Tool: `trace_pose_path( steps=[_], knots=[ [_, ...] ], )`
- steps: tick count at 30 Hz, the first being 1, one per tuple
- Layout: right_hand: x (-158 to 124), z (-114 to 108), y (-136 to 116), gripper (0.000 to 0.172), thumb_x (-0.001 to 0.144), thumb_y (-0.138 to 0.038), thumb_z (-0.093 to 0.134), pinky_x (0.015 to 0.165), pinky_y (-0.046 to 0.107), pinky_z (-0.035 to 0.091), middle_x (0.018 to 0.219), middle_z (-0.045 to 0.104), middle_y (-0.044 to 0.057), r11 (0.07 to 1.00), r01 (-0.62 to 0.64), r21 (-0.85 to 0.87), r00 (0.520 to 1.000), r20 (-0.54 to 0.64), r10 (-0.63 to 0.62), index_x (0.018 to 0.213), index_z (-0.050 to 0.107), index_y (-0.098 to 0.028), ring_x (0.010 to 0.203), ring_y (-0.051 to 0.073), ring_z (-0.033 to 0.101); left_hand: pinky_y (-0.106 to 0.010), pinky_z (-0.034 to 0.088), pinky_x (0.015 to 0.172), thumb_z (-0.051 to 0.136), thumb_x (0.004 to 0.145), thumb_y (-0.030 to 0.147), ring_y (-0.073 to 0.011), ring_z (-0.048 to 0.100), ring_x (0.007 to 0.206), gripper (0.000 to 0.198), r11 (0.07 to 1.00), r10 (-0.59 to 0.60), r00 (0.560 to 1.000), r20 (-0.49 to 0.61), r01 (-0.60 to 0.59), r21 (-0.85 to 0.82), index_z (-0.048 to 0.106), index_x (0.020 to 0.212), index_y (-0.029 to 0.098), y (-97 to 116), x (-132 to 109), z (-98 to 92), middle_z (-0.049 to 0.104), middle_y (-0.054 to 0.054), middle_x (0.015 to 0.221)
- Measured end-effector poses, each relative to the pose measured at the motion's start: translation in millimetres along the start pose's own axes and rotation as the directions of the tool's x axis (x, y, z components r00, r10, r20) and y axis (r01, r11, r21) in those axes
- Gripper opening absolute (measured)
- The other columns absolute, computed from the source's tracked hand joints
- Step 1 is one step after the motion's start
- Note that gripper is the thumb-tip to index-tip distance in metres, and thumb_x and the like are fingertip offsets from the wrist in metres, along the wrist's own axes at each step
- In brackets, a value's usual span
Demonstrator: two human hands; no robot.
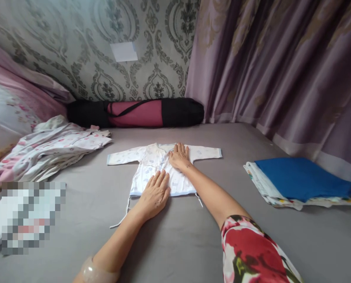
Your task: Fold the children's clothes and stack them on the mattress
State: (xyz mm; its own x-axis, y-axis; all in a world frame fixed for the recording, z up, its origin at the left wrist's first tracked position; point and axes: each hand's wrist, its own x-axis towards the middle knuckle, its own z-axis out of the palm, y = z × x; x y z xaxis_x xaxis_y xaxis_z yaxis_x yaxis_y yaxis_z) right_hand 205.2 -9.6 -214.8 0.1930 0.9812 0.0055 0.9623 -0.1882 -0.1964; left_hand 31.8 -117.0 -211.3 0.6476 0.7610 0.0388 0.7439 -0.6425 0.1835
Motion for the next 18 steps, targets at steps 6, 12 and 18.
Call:
trace_pose_path(
  steps=[6, 12, 18],
  knots=[
    [3.3, 1.3, -2.9, 0.063, 0.098, -0.035, 0.021, 0.118, 0.045, 0.006, 0.16, 0.018, 0.018, 0.999, 0.021, -0.031, 1.0, 0.016, -0.021, 0.15, 0.025, 0.0, 0.147, 0.028, 0.011, -0.047, 0.025, 0.117, 0.029, 0.099, 0.031, -0.0314, 0.02, 0.146, 0.053, 0.999, -0.006, 1.0, -0.005, 0.006, 0.034, 0.035, 0.147, 0.009, 0.1, -0.4, 3.2, 0.027, -0.015, 0.157],
    [6.1, 3.8, -7.7, 0.065, 0.098, -0.036, 0.022, 0.119, 0.042, 0.006, 0.159, 0.019, 0.017, 0.998, 0.013, -0.055, 1.0, -0.021, -0.015, 0.15, 0.023, 0.002, 0.147, 0.026, 0.013, -0.048, 0.025, 0.118, 0.028, 0.099, 0.031, -0.0309, 0.019, 0.146, 0.054, 1.0, -0.008, 1.0, -0.002, 0.009, 0.025, 0.034, 0.147, 0.008, 2.6, -1.6, -0.6, 0.028, -0.015, 0.156],
    [11.8, 1.3, -13.9, 0.067, 0.098, -0.039, 0.018, 0.118, 0.043, 0.009, 0.158, 0.02, 0.02, 0.999, -0.041, -0.012, 0.998, 0.051, 0.042, 0.149, 0.023, 0.004, 0.147, 0.028, 0.014, -0.049, 0.024, 0.118, 0.027, 0.099, 0.031, -0.0326, 0.018, 0.146, 0.055, 1.0, -0.009, 1.0, 0.012, 0.009, -0.016, 0.034, 0.147, 0.006, 3.4, -3.0, -2.2, 0.027, -0.016, 0.157]
  ],
)
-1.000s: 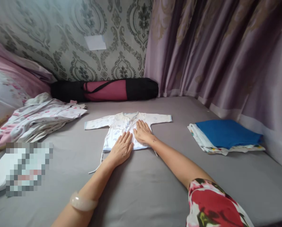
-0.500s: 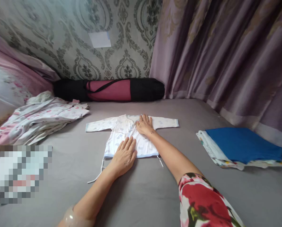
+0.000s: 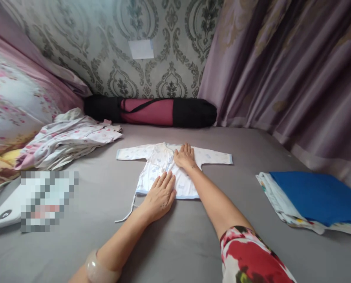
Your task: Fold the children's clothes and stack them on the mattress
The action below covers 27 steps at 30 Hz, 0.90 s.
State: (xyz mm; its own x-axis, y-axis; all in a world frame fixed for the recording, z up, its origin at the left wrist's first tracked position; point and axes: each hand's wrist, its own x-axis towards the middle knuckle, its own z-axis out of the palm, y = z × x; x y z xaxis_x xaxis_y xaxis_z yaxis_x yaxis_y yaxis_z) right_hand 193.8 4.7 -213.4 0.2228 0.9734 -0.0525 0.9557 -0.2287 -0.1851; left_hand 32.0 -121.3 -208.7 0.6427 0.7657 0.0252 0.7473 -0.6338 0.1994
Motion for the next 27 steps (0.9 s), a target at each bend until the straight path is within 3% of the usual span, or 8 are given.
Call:
trace_pose_path(
  steps=[3, 8, 10, 13, 17, 19, 23, 27],
  knots=[
    [-0.5, 5.3, -1.0, 0.066, 0.098, -0.037, 0.019, 0.118, 0.041, 0.007, 0.158, 0.019, 0.021, 1.0, 0.014, -0.025, 0.996, -0.084, -0.016, 0.149, 0.023, 0.005, 0.147, 0.028, 0.013, -0.048, 0.024, 0.118, 0.027, 0.099, 0.031, -0.0327, 0.019, 0.146, 0.055, 1.0, 0.001, 1.0, -0.007, -0.002, -0.015, 0.033, 0.148, 0.006, -0.9, 0.0, -1.1, 0.026, -0.016, 0.157],
    [-0.8, -2.4, -3.4, 0.065, 0.097, -0.035, 0.023, 0.118, 0.042, 0.01, 0.158, 0.02, 0.021, 1.0, 0.008, -0.006, 1.0, -0.017, -0.008, 0.149, 0.025, 0.005, 0.147, 0.029, 0.015, -0.047, 0.026, 0.117, 0.03, 0.098, 0.033, -0.033, 0.025, 0.144, 0.055, 0.999, -0.007, 1.0, -0.02, 0.006, -0.048, 0.036, 0.146, 0.007, -1.8, 0.6, -4.6, 0.029, -0.016, 0.156],
    [-2.0, -8.9, -11.7, 0.063, 0.097, -0.033, 0.022, 0.119, 0.042, 0.008, 0.159, 0.019, 0.019, 0.995, 0.099, 0.001, 0.994, -0.049, -0.099, 0.149, 0.026, 0.003, 0.147, 0.028, 0.012, -0.046, 0.025, 0.117, 0.031, 0.097, 0.034, -0.0323, 0.025, 0.145, 0.057, 0.998, -0.009, 1.0, -0.023, 0.007, -0.07, 0.035, 0.146, 0.005, -1.6, 0.3, -4.4, 0.029, -0.017, 0.156],
    [-5.3, -13.8, -33.4, 0.063, 0.098, -0.035, 0.018, 0.12, 0.037, 0.005, 0.16, 0.017, 0.013, 0.922, 0.388, 0.014, 0.922, -0.022, -0.388, 0.152, 0.024, -0.002, 0.148, 0.022, 0.01, -0.047, 0.021, 0.118, 0.031, 0.097, 0.037, -0.0339, 0.017, 0.146, 0.063, 0.993, -0.077, 0.996, -0.04, 0.073, -0.09, 0.031, 0.147, 0.0, -1.2, -1.3, -1.6, 0.023, -0.023, 0.157],
    [-5.1, -8.9, -61.6, 0.065, 0.098, -0.039, 0.015, 0.12, 0.038, 0.006, 0.16, 0.018, 0.01, 0.816, 0.571, 0.086, 0.802, 0.153, -0.577, 0.152, 0.025, -0.005, 0.148, 0.02, 0.011, -0.066, 0.015, 0.112, 0.037, 0.093, 0.054, -0.0447, 0.009, 0.145, 0.066, 0.966, -0.25, 0.966, -0.068, 0.244, -0.09, 0.035, 0.149, 0.018, -0.8, -5.4, 3.0, 0.017, -0.021, 0.159],
    [-1.2, -3.6, -68.5, 0.066, 0.098, -0.04, 0.014, 0.12, 0.038, 0.007, 0.161, 0.017, 0.01, 0.835, 0.545, 0.082, 0.816, 0.177, -0.55, 0.153, 0.023, -0.005, 0.148, 0.021, 0.01, -0.071, 0.013, 0.109, 0.038, 0.092, 0.057, -0.0472, 0.01, 0.144, 0.065, 0.959, -0.277, 0.958, -0.07, 0.27, -0.087, 0.034, 0.149, 0.026, 0.1, -7.0, 5.0, 0.019, -0.018, 0.159],
    [9.1, 7.1, -71.0, 0.069, 0.098, -0.043, 0.016, 0.119, 0.041, 0.006, 0.161, 0.013, 0.014, 0.922, 0.388, -0.001, 0.913, 0.139, -0.384, 0.153, 0.018, -0.001, 0.148, 0.024, 0.008, -0.073, 0.011, 0.107, 0.035, 0.094, 0.056, -0.0476, 0.011, 0.144, 0.065, 0.958, -0.285, 0.954, -0.092, 0.28, -0.061, 0.028, 0.152, 0.027, 3.2, -8.2, 8.4, 0.02, -0.019, 0.159],
    [11.5, 15.8, -71.1, 0.068, 0.098, -0.042, 0.016, 0.119, 0.041, 0.005, 0.161, 0.014, 0.014, 0.938, 0.347, -0.015, 0.936, 0.072, -0.345, 0.152, 0.019, -0.001, 0.148, 0.024, 0.009, -0.075, 0.011, 0.106, 0.032, 0.095, 0.056, -0.0475, 0.012, 0.144, 0.065, 0.956, -0.29, 0.954, -0.076, 0.286, -0.06, 0.026, 0.152, 0.026, 5.7, -9.1, 6.4, 0.021, -0.019, 0.158]
  ],
)
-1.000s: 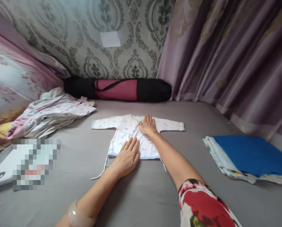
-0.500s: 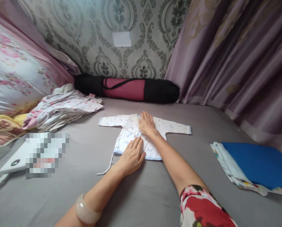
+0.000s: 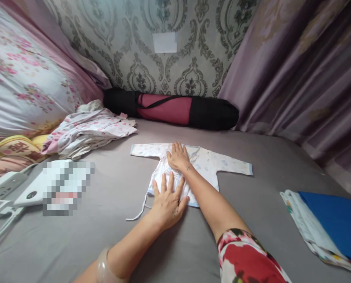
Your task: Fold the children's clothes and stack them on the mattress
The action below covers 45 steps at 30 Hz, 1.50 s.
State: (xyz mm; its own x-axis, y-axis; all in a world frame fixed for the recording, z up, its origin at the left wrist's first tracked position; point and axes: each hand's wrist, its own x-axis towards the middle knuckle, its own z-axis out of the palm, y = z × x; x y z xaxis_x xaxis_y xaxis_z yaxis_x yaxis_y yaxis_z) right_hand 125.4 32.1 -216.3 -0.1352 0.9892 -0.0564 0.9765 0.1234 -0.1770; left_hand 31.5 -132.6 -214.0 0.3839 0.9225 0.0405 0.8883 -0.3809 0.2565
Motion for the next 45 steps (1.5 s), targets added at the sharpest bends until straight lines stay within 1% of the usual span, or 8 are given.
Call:
trace_pose_path(
  steps=[5, 9, 12, 15, 24, 32, 39, 45],
  knots=[
    [-3.0, 2.3, -0.3, 0.066, 0.098, -0.04, 0.019, 0.119, 0.04, 0.005, 0.16, 0.019, 0.013, 1.0, 0.007, -0.006, 0.998, -0.065, -0.007, 0.152, 0.023, -0.002, 0.148, 0.023, 0.012, -0.076, 0.013, 0.105, 0.035, 0.094, 0.055, -0.0496, 0.013, 0.143, 0.064, 0.998, 0.017, 0.998, 0.052, -0.014, -0.058, 0.033, 0.15, 0.022, 2.6, 0.0, -14.8, 0.023, -0.019, 0.158],
    [-6.4, -10.4, -2.1, 0.062, 0.099, -0.036, 0.017, 0.119, 0.039, 0.007, 0.159, 0.021, 0.013, 0.998, 0.023, 0.054, 0.999, -0.028, -0.022, 0.151, 0.026, -0.004, 0.147, 0.022, 0.014, -0.063, 0.034, 0.104, 0.038, 0.095, 0.049, -0.0411, 0.043, 0.131, 0.052, 0.985, 0.001, 1.0, 0.008, 0.001, -0.173, 0.048, 0.139, 0.022, -7.8, 7.8, -41.5, 0.04, -0.018, 0.149],
    [-19.9, -18.4, -14.0, 0.061, 0.099, -0.034, 0.017, 0.119, 0.039, 0.006, 0.16, 0.019, 0.013, 0.996, 0.048, 0.076, 0.998, -0.04, -0.045, 0.151, 0.025, -0.005, 0.148, 0.021, 0.013, -0.037, 0.046, 0.095, 0.031, 0.098, 0.036, -0.024, 0.061, 0.11, 0.039, 0.947, -0.14, 0.984, -0.11, 0.101, -0.304, 0.059, 0.121, 0.02, -32.3, 16.6, -63.9, 0.062, -0.012, 0.124],
    [-42.3, -13.1, -32.5, 0.064, 0.098, -0.037, 0.022, 0.119, 0.038, 0.004, 0.161, 0.014, 0.014, 0.995, 0.085, 0.046, 0.995, -0.06, -0.082, 0.152, 0.021, -0.003, 0.148, 0.022, 0.008, -0.033, 0.046, 0.088, 0.031, 0.097, 0.026, -0.024, 0.064, 0.102, 0.035, 0.915, -0.357, 0.921, -0.156, 0.312, -0.257, 0.063, 0.108, 0.016, -63.1, 21.1, -78.9, 0.068, -0.013, 0.108],
    [-61.2, 9.5, -44.2, 0.066, 0.098, -0.038, 0.022, 0.119, 0.04, 0.006, 0.16, 0.017, 0.016, 0.999, 0.044, 0.019, 0.998, -0.036, -0.044, 0.151, 0.022, 0.0, 0.148, 0.025, 0.011, -0.024, 0.039, 0.056, 0.065, 0.074, 0.044, -0.0178, 0.061, 0.065, 0.027, 0.928, -0.197, 0.883, 0.427, 0.308, -0.208, 0.069, 0.072, 0.017, -93.8, 5.6, -101.4, 0.067, -0.005, 0.065],
    [-66.4, 7.5, -39.3, 0.054, 0.098, -0.03, 0.027, 0.117, 0.033, 0.016, 0.152, 0.039, 0.014, 0.982, 0.125, 0.145, 0.979, -0.177, -0.099, 0.144, 0.039, -0.005, 0.142, 0.021, 0.029, -0.027, 0.044, 0.06, 0.065, 0.06, 0.018, -0.02, 0.063, 0.064, 0.005, 0.959, -0.227, 0.852, 0.471, 0.28, -0.044, 0.065, 0.064, 0.02, -95.6, 3.1, -99.6, 0.067, -0.004, 0.063],
    [-59.0, -18.4, -22.3, 0.051, 0.097, -0.026, 0.023, 0.108, 0.03, 0.034, 0.139, 0.055, 0.009, 0.85, -0.009, 0.526, 0.962, -0.227, 0.151, 0.138, 0.049, -0.014, 0.13, 0.018, 0.047, -0.03, 0.045, 0.065, 0.055, 0.07, 0.018, -0.0217, 0.064, 0.068, 0.007, 0.825, -0.495, 0.825, 0.271, 0.544, -0.151, 0.06, 0.065, 0.019, -128.0, 3.6, -105.3, 0.064, -0.007, 0.059],
    [-71.5, -45.9, 3.9, 0.04, 0.095, -0.025, 0.035, 0.091, 0.031, 0.05, 0.128, 0.063, 0.014, 0.394, -0.086, 0.915, 0.91, -0.089, 0.405, 0.127, 0.056, -0.013, 0.111, 0.019, 0.063, -0.031, 0.046, 0.076, 0.049, 0.083, 0.025, -0.0223, 0.063, 0.085, 0.012, 0.782, -0.607, 0.769, -0.203, 0.53, -0.328, 0.059, 0.085, 0.021, -144.4, 9.3, -94.0, 0.068, -0.008, 0.083]
  ],
)
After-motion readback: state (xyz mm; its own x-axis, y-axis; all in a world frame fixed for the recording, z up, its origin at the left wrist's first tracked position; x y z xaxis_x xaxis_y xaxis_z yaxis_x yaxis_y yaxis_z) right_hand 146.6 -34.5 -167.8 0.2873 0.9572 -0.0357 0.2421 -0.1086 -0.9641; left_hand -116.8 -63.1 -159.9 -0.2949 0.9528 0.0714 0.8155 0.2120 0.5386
